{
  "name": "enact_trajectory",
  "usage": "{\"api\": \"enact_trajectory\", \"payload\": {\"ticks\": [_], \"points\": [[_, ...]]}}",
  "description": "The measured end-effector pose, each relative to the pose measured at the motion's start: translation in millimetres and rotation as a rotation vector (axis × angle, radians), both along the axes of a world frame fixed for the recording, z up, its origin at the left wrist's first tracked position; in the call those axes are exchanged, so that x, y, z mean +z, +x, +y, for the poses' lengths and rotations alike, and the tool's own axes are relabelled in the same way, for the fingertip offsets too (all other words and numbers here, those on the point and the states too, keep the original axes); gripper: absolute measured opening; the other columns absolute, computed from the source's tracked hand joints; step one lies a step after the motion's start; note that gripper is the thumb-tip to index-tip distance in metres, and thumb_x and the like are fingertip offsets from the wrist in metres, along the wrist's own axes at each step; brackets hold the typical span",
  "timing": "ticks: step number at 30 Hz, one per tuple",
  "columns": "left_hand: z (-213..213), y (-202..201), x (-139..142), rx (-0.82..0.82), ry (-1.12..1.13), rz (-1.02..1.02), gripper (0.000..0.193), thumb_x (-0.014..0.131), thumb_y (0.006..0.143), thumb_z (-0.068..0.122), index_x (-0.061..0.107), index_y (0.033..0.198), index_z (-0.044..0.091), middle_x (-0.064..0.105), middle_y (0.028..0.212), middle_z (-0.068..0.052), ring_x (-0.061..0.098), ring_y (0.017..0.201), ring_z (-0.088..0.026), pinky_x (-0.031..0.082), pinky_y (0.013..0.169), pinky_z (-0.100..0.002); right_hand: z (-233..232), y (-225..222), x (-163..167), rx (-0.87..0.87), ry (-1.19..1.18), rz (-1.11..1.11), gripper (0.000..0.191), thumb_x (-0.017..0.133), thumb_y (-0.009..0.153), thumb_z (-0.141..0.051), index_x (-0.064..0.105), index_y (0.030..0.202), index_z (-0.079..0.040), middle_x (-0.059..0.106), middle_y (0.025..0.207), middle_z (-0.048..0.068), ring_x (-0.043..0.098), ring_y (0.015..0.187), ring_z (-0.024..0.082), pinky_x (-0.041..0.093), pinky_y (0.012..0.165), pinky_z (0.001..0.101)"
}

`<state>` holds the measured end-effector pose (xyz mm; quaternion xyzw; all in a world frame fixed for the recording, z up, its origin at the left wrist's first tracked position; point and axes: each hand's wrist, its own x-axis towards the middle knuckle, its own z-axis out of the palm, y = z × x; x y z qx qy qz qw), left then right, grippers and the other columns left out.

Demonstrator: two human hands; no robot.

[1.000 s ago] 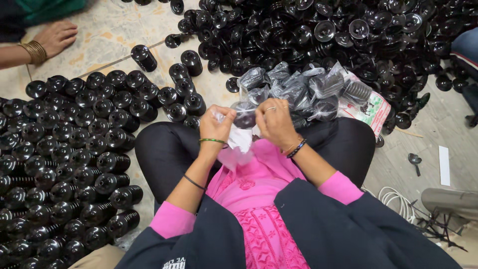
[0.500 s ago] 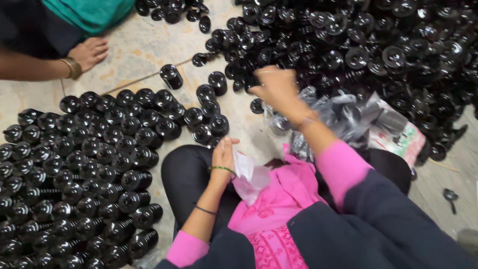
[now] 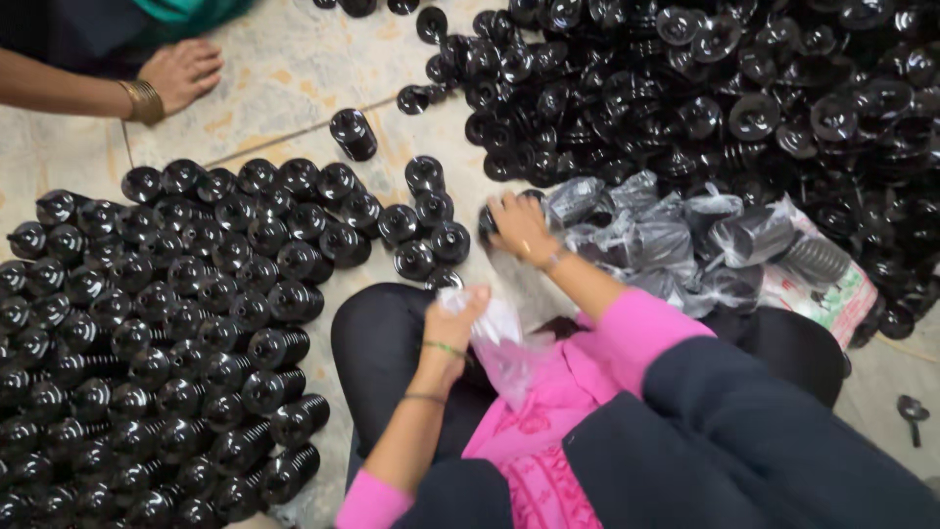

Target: The person sits on the floor surrounded by piles of black plastic parts and wraps each part in a clear plastic bag by hand, twisting the bag closed and placing the wrapped part onto a growing pile of finished bags, repeating this for one part at a time.

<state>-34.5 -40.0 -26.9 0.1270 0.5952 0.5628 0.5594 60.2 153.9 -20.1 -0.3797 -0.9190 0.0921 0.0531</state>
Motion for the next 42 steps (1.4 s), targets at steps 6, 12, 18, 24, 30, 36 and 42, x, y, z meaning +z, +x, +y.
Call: {"api": "enact_trajectory", "payload": {"ticks": [6, 12, 18, 24, 30, 36, 42], "points": [[48, 1, 45, -0.060, 0.342, 0.317, 0.030, 0.066, 0.101, 0.024, 0.074, 0.114, -0.003, 0.078, 0.099, -0.007, 0.068, 0.087, -0.008, 0.054, 0.079, -0.022, -63, 96, -38, -0.068, -0.039, 0.190, 0.059, 0.069, 0.087, -0.009, 0.056, 0.144, -0.010, 0.062, 0.125, 0.016, 0.063, 0.114, 0.034, 0.047, 0.095, 0.0457], [50, 27, 91, -0.088, 0.457, 0.577, 0.032, 0.064, 0.103, 0.025, 0.074, 0.120, -0.001, 0.080, 0.098, -0.007, 0.066, 0.086, -0.006, 0.054, 0.077, -0.021, -60, 122, 29, -0.170, -0.991, 1.184, 0.033, 0.065, 0.100, -0.019, 0.064, 0.126, 0.000, 0.070, 0.121, 0.011, 0.066, 0.115, 0.019, 0.051, 0.104, 0.0336], [46, 29, 95, -0.139, 0.484, 0.308, 0.028, 0.078, 0.092, 0.017, 0.073, 0.113, 0.000, 0.074, 0.094, -0.001, 0.063, 0.081, -0.006, 0.051, 0.071, -0.022, -92, 116, 83, -0.204, -0.702, 1.134, 0.014, 0.070, 0.099, -0.010, 0.070, 0.107, 0.001, 0.069, 0.095, 0.000, 0.060, 0.086, 0.003, 0.051, 0.075, 0.0210], [41, 31, 78, -0.155, 0.495, 0.194, 0.019, 0.079, 0.094, 0.017, 0.066, 0.094, 0.004, 0.067, 0.085, 0.003, 0.060, 0.076, -0.005, 0.050, 0.068, -0.023, -104, 111, 75, -0.281, -0.671, 1.233, 0.019, 0.065, 0.106, -0.018, 0.066, 0.096, -0.002, 0.056, 0.080, -0.007, 0.044, 0.070, -0.001, 0.036, 0.059, 0.0180], [44, 40, 81, -0.224, 0.355, 0.284, 0.027, 0.073, 0.103, 0.027, 0.070, 0.095, 0.001, 0.060, 0.081, -0.001, 0.051, 0.068, -0.008, 0.042, 0.061, -0.026, -101, 115, 75, -0.138, -0.876, 1.378, 0.026, 0.059, 0.111, -0.026, 0.062, 0.094, -0.007, 0.060, 0.084, -0.004, 0.046, 0.070, 0.002, 0.038, 0.061, 0.0197], [12, -4, 75, -0.688, 0.251, -0.474, 0.029, 0.063, 0.090, 0.039, 0.068, 0.085, 0.010, 0.071, 0.079, -0.003, 0.067, 0.072, -0.013, 0.055, 0.065, -0.029, -94, 153, 76, -0.122, -1.689, 1.269, 0.031, 0.061, 0.112, -0.031, 0.065, 0.090, -0.008, 0.056, 0.068, -0.007, 0.045, 0.052, 0.002, 0.036, 0.048, 0.0208], [-33, -45, 42, -1.049, 0.065, -0.002, 0.037, 0.069, 0.107, 0.033, 0.065, 0.088, 0.002, 0.066, 0.084, -0.007, 0.058, 0.077, -0.012, 0.047, 0.070, -0.029, -119, 200, 58, -0.127, -1.561, 0.586, 0.020, 0.069, 0.095, -0.025, 0.072, 0.096, -0.006, 0.061, 0.068, -0.005, 0.050, 0.053, 0.001, 0.036, 0.048, 0.0186]]}}
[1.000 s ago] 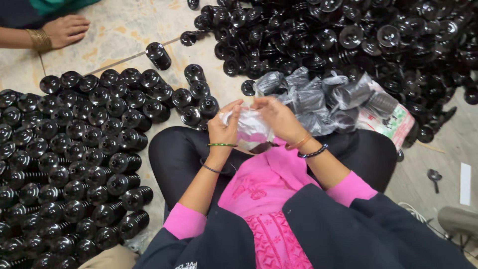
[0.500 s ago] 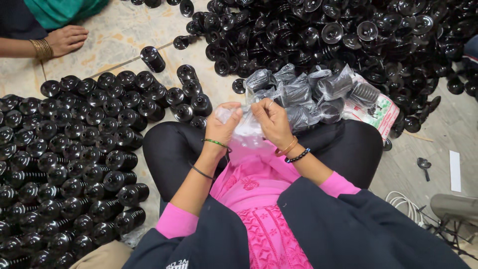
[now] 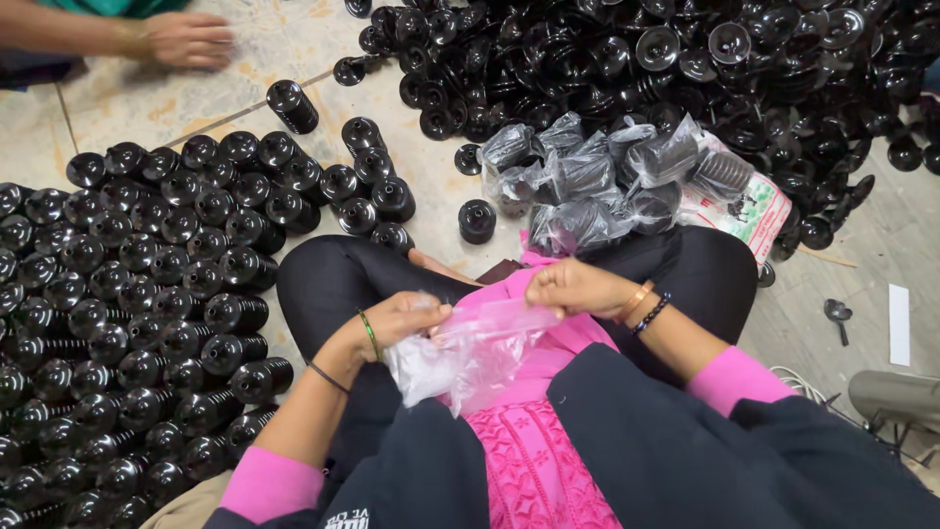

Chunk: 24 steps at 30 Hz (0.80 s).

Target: The person sits on the floor surrounded by piles of black plastic parts and wraps each part in a clear plastic bag by hand, twisting the bag closed and placing the wrapped part onto a growing pile of finished bags, repeating this for one part at a time.

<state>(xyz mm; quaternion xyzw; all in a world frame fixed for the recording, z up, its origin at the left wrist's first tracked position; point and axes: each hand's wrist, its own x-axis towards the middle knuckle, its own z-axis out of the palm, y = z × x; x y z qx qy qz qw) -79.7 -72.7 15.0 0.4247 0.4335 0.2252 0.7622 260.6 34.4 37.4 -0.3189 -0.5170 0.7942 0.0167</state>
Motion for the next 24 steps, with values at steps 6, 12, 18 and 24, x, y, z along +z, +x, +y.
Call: {"api": "enact_trajectory", "payload": {"ticks": [6, 12, 18, 24], "points": [[68, 9, -28, 0.221, -0.076, -0.210, 0.013, 0.070, 0.091, 0.020, 0.067, 0.098, 0.010, 0.073, 0.097, -0.004, 0.064, 0.082, -0.013, 0.053, 0.073, -0.031, 23, -35, -55, -0.290, 0.135, -0.029, 0.012, 0.068, 0.094, -0.017, 0.064, 0.089, -0.007, 0.062, 0.073, -0.001, 0.051, 0.057, 0.006, 0.039, 0.050, 0.0240], [162, 66, -54, 0.736, 0.489, 0.665, 0.020, 0.067, 0.095, 0.022, 0.072, 0.103, 0.004, 0.077, 0.098, -0.018, 0.074, 0.089, -0.027, 0.056, 0.082, -0.037, 52, -124, -78, -0.980, 0.870, -0.422, 0.019, 0.066, 0.097, -0.021, 0.063, 0.092, -0.003, 0.069, 0.082, 0.018, 0.067, 0.076, 0.034, 0.053, 0.071, 0.0451], [157, 78, -58, 0.361, 0.185, 1.267, 0.029, 0.069, 0.089, 0.025, 0.070, 0.110, 0.005, 0.070, 0.107, -0.023, 0.068, 0.105, -0.041, 0.054, 0.085, -0.049, 45, -129, -76, -0.696, 0.937, -0.620, 0.022, 0.067, 0.083, -0.010, 0.062, 0.103, -0.001, 0.070, 0.093, 0.028, 0.067, 0.095, 0.049, 0.053, 0.080, 0.0514], [162, 88, -70, 0.889, 0.265, 0.199, 0.021, 0.067, 0.099, 0.023, 0.072, 0.110, 0.005, 0.071, 0.101, -0.014, 0.065, 0.093, -0.027, 0.053, 0.081, -0.038, 47, -118, -94, -0.840, 0.989, 0.126, 0.034, 0.060, 0.086, -0.011, 0.064, 0.116, 0.004, 0.071, 0.103, 0.019, 0.066, 0.096, 0.028, 0.052, 0.084, 0.0413]]}}
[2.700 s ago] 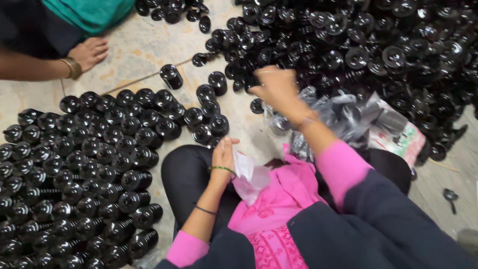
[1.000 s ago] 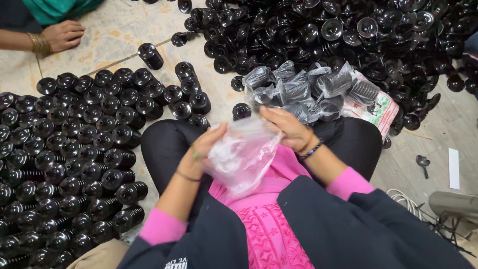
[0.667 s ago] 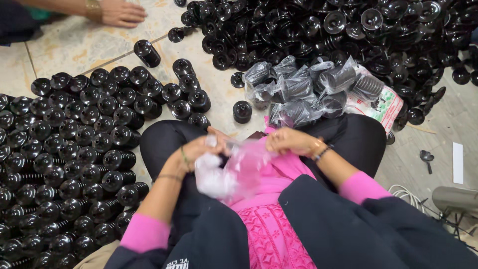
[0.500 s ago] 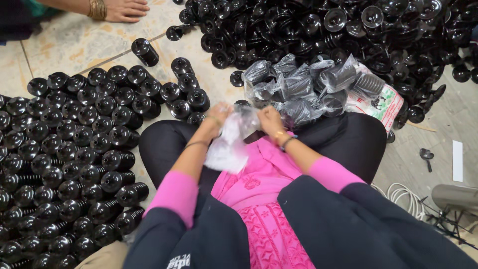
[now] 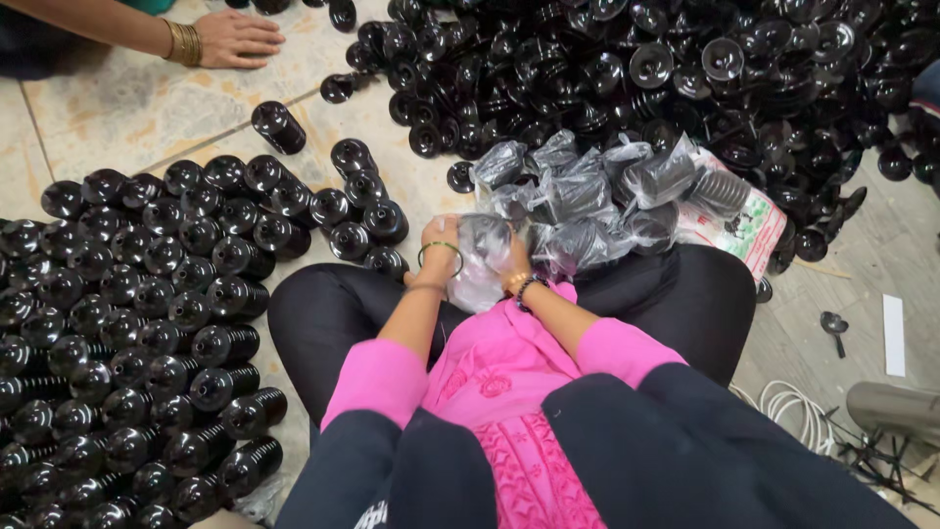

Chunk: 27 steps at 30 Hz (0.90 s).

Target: The person sits on the floor surrounded by piles of black plastic parts and wraps each part in a clear plastic bag by hand, twisting the bag closed and placing the wrapped part onto a growing pile of finished bags, repeating this for one part at a time.

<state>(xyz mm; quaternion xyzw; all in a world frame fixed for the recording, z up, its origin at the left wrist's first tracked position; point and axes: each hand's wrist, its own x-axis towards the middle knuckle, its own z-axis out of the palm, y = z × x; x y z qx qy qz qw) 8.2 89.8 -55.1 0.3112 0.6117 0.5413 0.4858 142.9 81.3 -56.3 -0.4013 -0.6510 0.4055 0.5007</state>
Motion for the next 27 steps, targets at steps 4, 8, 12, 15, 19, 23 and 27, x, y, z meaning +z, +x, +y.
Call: {"api": "enact_trajectory", "payload": {"ticks": [4, 8, 12, 15, 19, 23, 27], "points": [[-12, -17, 14, -0.259, 0.179, -0.522, 0.019, 0.067, 0.099, 0.022, 0.068, 0.110, 0.006, 0.068, 0.095, -0.001, 0.061, 0.085, -0.013, 0.052, 0.075, -0.029, 16, 9, 17, 0.078, -0.201, -0.010, 0.021, 0.059, 0.096, -0.012, 0.063, 0.112, 0.000, 0.067, 0.097, 0.008, 0.062, 0.089, 0.015, 0.052, 0.079, 0.0322], [-42, -56, 60, -0.622, 0.183, -0.229, 0.022, 0.068, 0.098, 0.025, 0.070, 0.108, 0.006, 0.069, 0.096, 0.002, 0.062, 0.088, -0.008, 0.052, 0.079, -0.025, 23, 44, 62, 0.272, -0.226, 0.078, 0.014, 0.056, 0.102, -0.012, 0.063, 0.110, -0.003, 0.064, 0.094, -0.002, 0.060, 0.084, 0.003, 0.053, 0.074, 0.0233], [-61, -85, 85, -0.651, 0.284, 0.506, 0.021, 0.071, 0.096, 0.024, 0.073, 0.100, 0.003, 0.069, 0.094, -0.002, 0.065, 0.087, -0.011, 0.053, 0.078, -0.027, 20, 91, 98, 0.268, -0.184, -0.182, 0.011, 0.062, 0.102, -0.013, 0.064, 0.104, -0.003, 0.061, 0.089, 0.001, 0.055, 0.079, 0.006, 0.047, 0.070, 0.0268], [-53, -79, 74, -0.649, 0.096, 0.385, 0.023, 0.065, 0.101, 0.023, 0.070, 0.095, 0.001, 0.070, 0.086, -0.006, 0.062, 0.077, -0.014, 0.052, 0.070, -0.030, 4, 98, 104, 0.215, -0.123, -0.510, 0.013, 0.067, 0.099, -0.017, 0.067, 0.098, -0.004, 0.066, 0.082, 0.008, 0.060, 0.074, 0.018, 0.049, 0.066, 0.0334], [-22, -48, 51, -0.368, -0.252, -0.629, 0.027, 0.059, 0.101, 0.025, 0.072, 0.096, 0.002, 0.073, 0.084, -0.007, 0.065, 0.064, -0.016, 0.053, 0.057, -0.032, -21, 77, 104, 0.302, 0.323, -0.595, 0.011, 0.070, 0.091, -0.014, 0.068, 0.096, -0.004, 0.067, 0.092, 0.013, 0.066, 0.084, 0.033, 0.053, 0.074, 0.0392], [-21, -25, 48, -0.530, -0.260, -0.583, 0.020, 0.059, 0.100, 0.021, 0.069, 0.102, 0.004, 0.074, 0.089, -0.007, 0.067, 0.066, -0.015, 0.056, 0.058, -0.032, -25, 62, 113, 0.264, 0.313, -0.423, 0.008, 0.072, 0.096, -0.008, 0.071, 0.101, -0.001, 0.066, 0.091, 0.012, 0.066, 0.082, 0.028, 0.053, 0.073, 0.0359], [-48, -21, 63, -0.725, 0.008, -0.438, 0.013, 0.068, 0.104, 0.017, 0.062, 0.102, 0.006, 0.068, 0.087, -0.004, 0.060, 0.065, -0.009, 0.049, 0.056, -0.028, -17, 59, 117, 0.262, -0.116, -0.102, 0.011, 0.070, 0.095, -0.008, 0.069, 0.103, -0.001, 0.068, 0.099, 0.007, 0.065, 0.085, 0.015, 0.054, 0.077, 0.0292]]}}
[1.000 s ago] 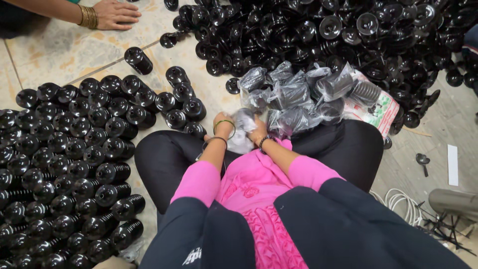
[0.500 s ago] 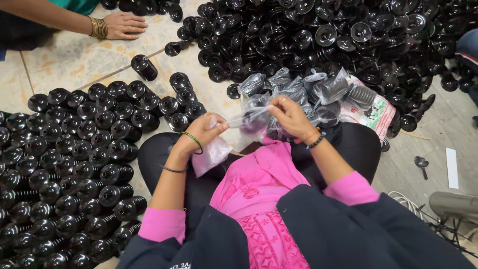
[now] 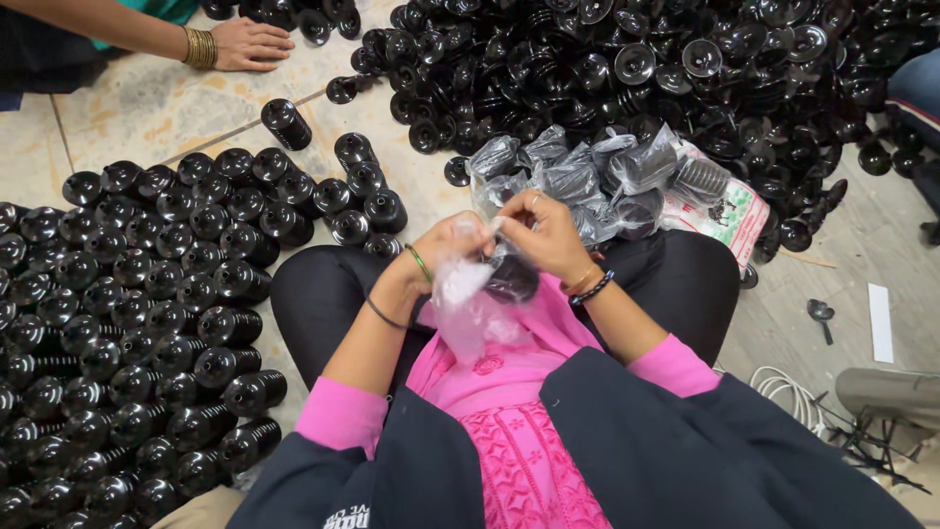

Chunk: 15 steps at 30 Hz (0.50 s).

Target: The person sits on the floor surrounded by piles of black plastic parts and wraps each part in a clear plastic bag by hand, twisting the bag closed and placing the wrapped part onto a growing pile of finished bags, repeating this for one part at a time.

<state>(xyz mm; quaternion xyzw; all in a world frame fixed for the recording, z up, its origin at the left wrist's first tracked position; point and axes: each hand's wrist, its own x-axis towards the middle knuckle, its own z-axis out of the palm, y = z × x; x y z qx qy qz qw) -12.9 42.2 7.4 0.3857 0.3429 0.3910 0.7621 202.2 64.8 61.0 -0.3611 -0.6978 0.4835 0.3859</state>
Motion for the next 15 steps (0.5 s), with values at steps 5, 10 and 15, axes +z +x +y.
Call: {"api": "enact_trajectory", "payload": {"ticks": [5, 10, 15], "points": [[-23, 7, 21, 0.149, 0.319, 0.262, 0.015, 0.071, 0.099, 0.014, 0.058, 0.098, 0.007, 0.071, 0.086, -0.001, 0.066, 0.077, -0.005, 0.054, 0.069, -0.023, -3, 4, -7, 0.291, -0.503, 0.336, 0.038, 0.064, 0.096, -0.017, 0.055, 0.130, -0.004, 0.069, 0.116, 0.001, 0.065, 0.100, 0.007, 0.054, 0.091, 0.0244], [-33, 9, 40, 0.350, 0.464, 0.508, 0.018, 0.076, 0.095, 0.016, 0.062, 0.092, 0.005, 0.067, 0.078, -0.001, 0.059, 0.070, -0.005, 0.050, 0.061, -0.024, -2, 7, 0, 0.316, -0.234, 0.078, 0.027, 0.075, 0.093, -0.013, 0.069, 0.117, -0.001, 0.068, 0.101, 0.001, 0.061, 0.092, 0.007, 0.052, 0.082, 0.0253], [-47, 24, 40, 0.654, 0.812, 0.829, 0.023, 0.078, 0.095, 0.019, 0.062, 0.087, 0.004, 0.070, 0.080, -0.005, 0.064, 0.072, -0.006, 0.052, 0.062, -0.026, -13, -6, 18, 0.052, 0.102, -0.324, 0.012, 0.078, 0.087, -0.017, 0.074, 0.091, -0.007, 0.067, 0.086, 0.003, 0.062, 0.082, 0.016, 0.046, 0.078, 0.0343]]}}
